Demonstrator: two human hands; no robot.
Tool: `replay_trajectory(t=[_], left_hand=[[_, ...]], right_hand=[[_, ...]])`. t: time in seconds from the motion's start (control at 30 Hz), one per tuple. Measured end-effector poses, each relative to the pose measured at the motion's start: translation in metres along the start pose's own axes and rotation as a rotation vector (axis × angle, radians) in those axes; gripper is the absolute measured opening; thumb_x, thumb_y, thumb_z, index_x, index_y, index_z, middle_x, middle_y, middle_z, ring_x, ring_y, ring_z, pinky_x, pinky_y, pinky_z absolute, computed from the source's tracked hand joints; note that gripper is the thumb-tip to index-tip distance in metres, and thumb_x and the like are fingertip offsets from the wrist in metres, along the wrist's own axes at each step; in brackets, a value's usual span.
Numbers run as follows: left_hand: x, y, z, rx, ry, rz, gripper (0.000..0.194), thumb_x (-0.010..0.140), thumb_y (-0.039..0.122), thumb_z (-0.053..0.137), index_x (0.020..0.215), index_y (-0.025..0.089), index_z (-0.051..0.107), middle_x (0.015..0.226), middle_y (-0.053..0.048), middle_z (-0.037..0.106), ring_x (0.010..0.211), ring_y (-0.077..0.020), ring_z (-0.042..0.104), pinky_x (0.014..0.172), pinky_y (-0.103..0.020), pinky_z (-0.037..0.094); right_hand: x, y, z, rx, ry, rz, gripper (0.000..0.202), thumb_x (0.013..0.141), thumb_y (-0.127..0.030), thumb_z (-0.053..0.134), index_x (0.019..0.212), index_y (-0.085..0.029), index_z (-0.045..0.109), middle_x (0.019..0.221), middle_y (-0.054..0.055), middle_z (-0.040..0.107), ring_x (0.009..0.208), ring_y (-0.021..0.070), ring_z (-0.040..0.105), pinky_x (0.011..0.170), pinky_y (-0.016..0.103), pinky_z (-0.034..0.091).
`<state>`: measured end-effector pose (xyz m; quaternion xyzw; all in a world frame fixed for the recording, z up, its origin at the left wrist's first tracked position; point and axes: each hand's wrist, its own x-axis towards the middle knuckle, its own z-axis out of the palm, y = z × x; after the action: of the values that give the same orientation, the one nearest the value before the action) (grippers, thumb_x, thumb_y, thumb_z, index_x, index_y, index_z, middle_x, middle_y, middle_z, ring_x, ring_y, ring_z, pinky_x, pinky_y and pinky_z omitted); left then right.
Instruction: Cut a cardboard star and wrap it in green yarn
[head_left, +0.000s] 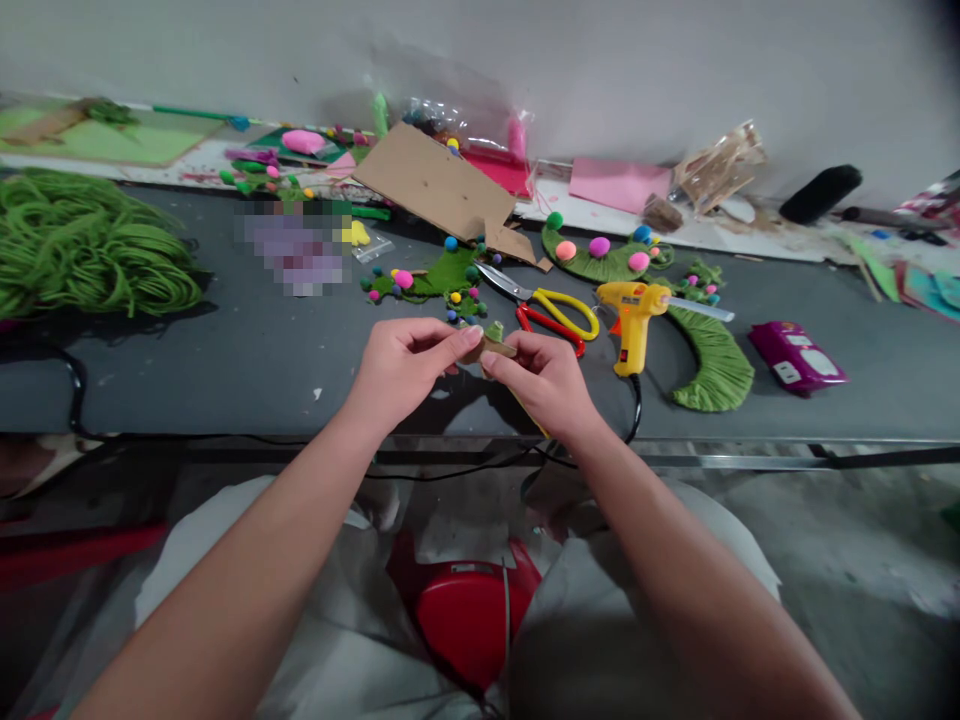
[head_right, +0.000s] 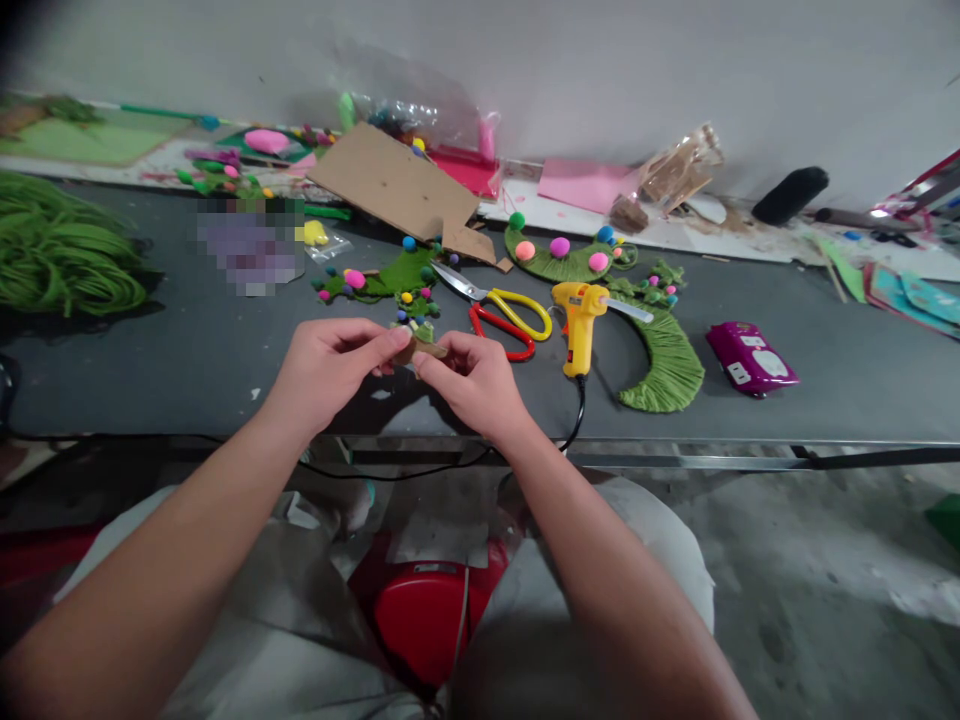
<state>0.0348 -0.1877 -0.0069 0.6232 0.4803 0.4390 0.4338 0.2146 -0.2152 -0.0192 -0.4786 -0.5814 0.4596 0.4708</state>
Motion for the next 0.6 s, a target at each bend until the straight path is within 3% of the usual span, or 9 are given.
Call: replay_trajectory(t=[0.13, 0.33, 0.47, 0.6], left_hand=[[0.0015, -0.0024, -0.0019, -0.035, -0.036, -0.005, 0.028, 0.077, 0.046, 0.083, 0.074, 0.018, 0.079, 0.065, -0.002, 0.072, 0.058, -0.0115, 0.058, 0.056, -0.022, 0.047], [0.003, -0.0033, -0.0041, -0.187, -0.157, -0.03, 0.054, 0.05, 0.053, 0.097, 0.084, 0.015, 0.079, 0.084, -0.007, 0.078, 0.074, -0.0184, 0.069, 0.069, -0.027, 0.056], [0.0036, -0.0048, -0.0071, -0.093, -0.13, -0.05, 0.056, 0.055, 0.056, 0.094, 0.092, 0.016, 0.08, 0.091, -0.009, 0.08, 0.083, -0.0223, 0.072, 0.075, -0.031, 0.059], [0.0035, -0.0038, -0.0101, -0.023, -0.103, -0.024, 0.042, 0.066, 0.048, 0.091, 0.092, 0.017, 0.079, 0.087, -0.007, 0.079, 0.079, -0.0194, 0.071, 0.073, -0.028, 0.057]], right_hand=[[0.0, -0.0011, -0.0007, 0.03, 0.012, 0.014, 0.034, 0.08, -0.042, 0.075, 0.066, -0.019, 0.055, 0.06, -0.005, 0.045, 0.057, 0.0085, 0.035, 0.053, 0.026, 0.027], [-0.002, -0.0055, -0.0024, 0.113, 0.04, 0.07, 0.031, 0.081, -0.039, 0.075, 0.068, -0.019, 0.056, 0.057, -0.007, 0.044, 0.053, 0.0072, 0.032, 0.051, 0.025, 0.024], [-0.002, -0.0049, -0.0027, 0.121, 0.042, 0.065, 0.03, 0.081, -0.039, 0.075, 0.068, -0.018, 0.057, 0.058, -0.006, 0.045, 0.054, 0.0073, 0.032, 0.05, 0.025, 0.024], [-0.0016, -0.0026, -0.0028, 0.103, 0.043, 0.059, 0.031, 0.083, -0.041, 0.075, 0.069, -0.018, 0.059, 0.058, -0.006, 0.044, 0.054, 0.0075, 0.032, 0.051, 0.026, 0.023]])
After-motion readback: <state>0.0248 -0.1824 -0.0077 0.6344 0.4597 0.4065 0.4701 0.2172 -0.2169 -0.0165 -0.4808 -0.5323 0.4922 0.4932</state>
